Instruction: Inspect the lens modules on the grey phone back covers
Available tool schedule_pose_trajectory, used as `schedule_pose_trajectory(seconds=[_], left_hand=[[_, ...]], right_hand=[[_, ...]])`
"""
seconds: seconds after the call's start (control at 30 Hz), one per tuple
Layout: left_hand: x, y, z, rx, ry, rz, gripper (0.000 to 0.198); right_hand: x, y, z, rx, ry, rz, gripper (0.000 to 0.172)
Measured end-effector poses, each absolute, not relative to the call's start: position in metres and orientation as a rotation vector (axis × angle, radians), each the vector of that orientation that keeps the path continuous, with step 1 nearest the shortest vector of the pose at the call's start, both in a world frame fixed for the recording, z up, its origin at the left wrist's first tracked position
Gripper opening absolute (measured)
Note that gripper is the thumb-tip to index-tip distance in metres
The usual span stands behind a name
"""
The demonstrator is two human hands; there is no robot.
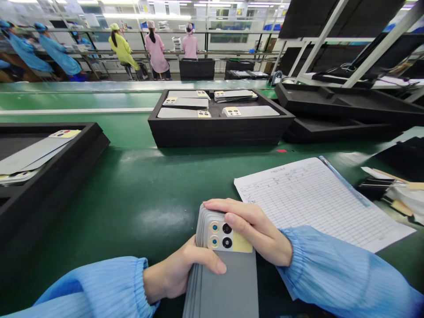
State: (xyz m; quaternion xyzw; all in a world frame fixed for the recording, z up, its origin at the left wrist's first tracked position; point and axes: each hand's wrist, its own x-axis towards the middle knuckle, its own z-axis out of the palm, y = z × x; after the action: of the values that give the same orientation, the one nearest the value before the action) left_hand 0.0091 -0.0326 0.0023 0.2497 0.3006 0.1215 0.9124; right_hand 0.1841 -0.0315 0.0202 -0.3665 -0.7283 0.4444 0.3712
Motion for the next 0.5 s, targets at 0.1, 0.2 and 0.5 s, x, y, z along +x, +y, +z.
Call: schedule_pose_trajectory(seconds=[0.1,0.2,0.5], left_hand=[[0.009,-0.034,0.001,0.502,0.624,0.253,0.041],[0.008,-0.034,-0.001,0.468,0.638,0.268,0.042],[0.005,-0.022,0.003,0.506,0.679,0.515,0.046]], right_hand=[[0.184,-0.031,0.020,-0.919,-1.850,1.123,0.034],[0.184,-0.032,0.020,-0.938,-1.839,1.145,0.033],[0.175,-0.031,0.012,-1.216,-1.577,1.196,0.059]])
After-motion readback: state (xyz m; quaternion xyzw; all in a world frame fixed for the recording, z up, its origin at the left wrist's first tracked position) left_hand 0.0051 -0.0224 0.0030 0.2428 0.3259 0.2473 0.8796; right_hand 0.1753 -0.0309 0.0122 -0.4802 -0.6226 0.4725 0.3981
